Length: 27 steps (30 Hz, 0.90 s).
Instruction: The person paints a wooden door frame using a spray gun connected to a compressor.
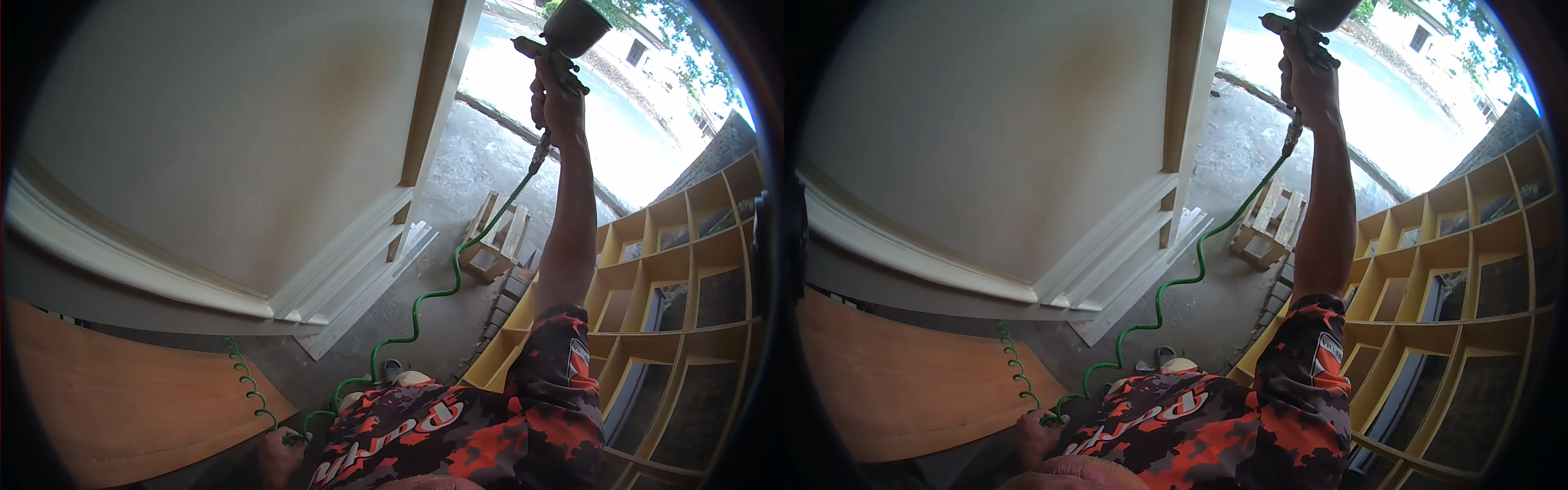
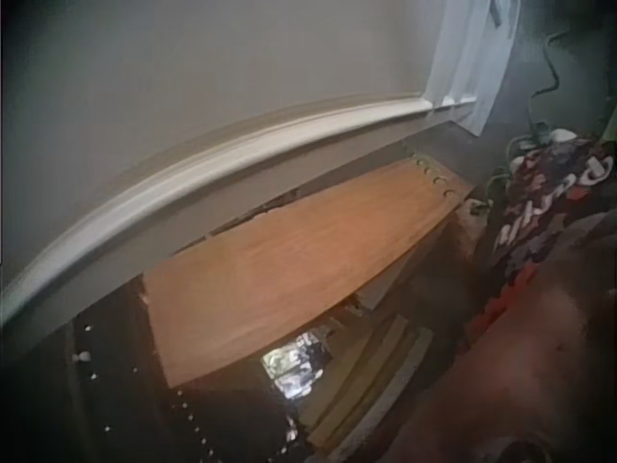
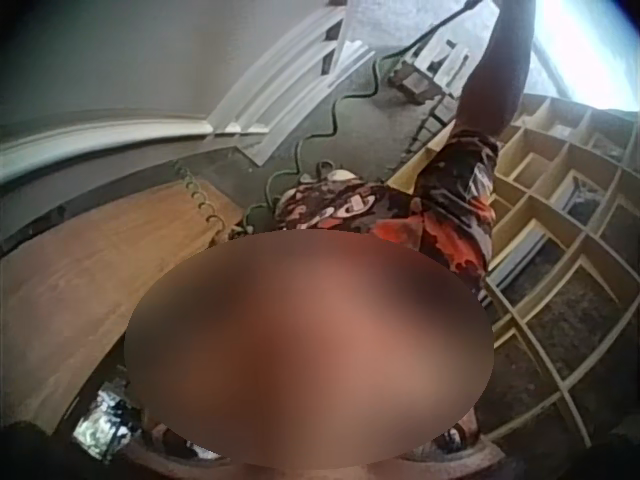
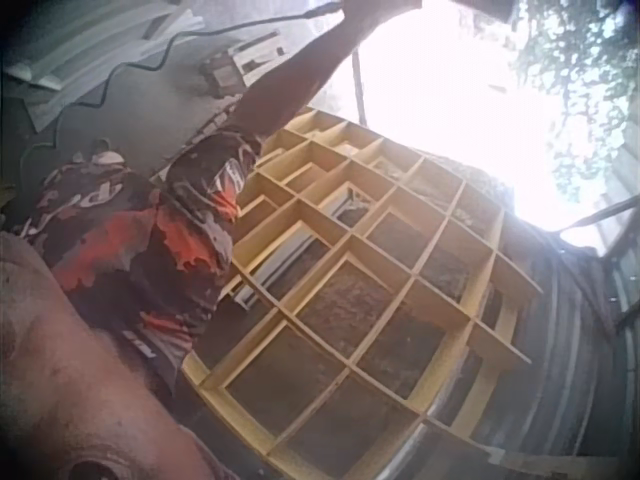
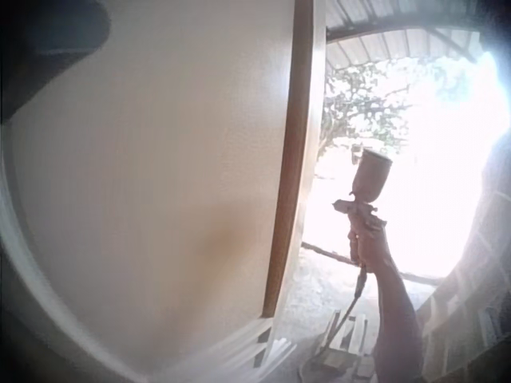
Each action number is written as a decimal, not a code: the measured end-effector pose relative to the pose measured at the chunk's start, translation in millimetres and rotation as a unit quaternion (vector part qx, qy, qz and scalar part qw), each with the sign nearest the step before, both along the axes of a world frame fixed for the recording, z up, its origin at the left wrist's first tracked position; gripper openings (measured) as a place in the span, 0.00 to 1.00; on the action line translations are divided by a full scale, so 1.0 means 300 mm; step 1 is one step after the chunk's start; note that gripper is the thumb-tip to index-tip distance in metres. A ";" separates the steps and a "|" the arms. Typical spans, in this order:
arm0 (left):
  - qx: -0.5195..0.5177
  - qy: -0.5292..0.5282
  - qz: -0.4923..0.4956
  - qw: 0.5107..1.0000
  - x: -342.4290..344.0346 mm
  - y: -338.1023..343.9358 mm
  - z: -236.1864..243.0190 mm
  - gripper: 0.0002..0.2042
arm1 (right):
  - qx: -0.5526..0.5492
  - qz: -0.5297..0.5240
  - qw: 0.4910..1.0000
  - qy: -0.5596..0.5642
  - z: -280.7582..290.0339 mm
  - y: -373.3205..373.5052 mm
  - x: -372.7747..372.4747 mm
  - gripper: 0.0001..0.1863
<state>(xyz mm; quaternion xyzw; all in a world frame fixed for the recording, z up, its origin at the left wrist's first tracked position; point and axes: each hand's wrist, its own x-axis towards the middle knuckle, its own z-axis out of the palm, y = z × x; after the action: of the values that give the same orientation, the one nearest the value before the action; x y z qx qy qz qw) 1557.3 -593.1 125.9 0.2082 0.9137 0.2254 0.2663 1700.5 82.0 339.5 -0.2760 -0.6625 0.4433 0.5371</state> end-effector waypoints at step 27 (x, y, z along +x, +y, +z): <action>-0.008 -0.021 -0.028 0.999 -0.185 -0.209 -0.025 0.23 | -0.002 0.047 0.999 0.006 0.043 -0.448 -0.107 0.21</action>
<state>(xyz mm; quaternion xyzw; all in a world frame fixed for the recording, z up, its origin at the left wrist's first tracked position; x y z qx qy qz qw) 1501.8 -655.7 118.4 0.2267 0.9035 0.2152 0.2932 1668.4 -52.4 352.4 -0.2429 -0.6705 0.4713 0.5189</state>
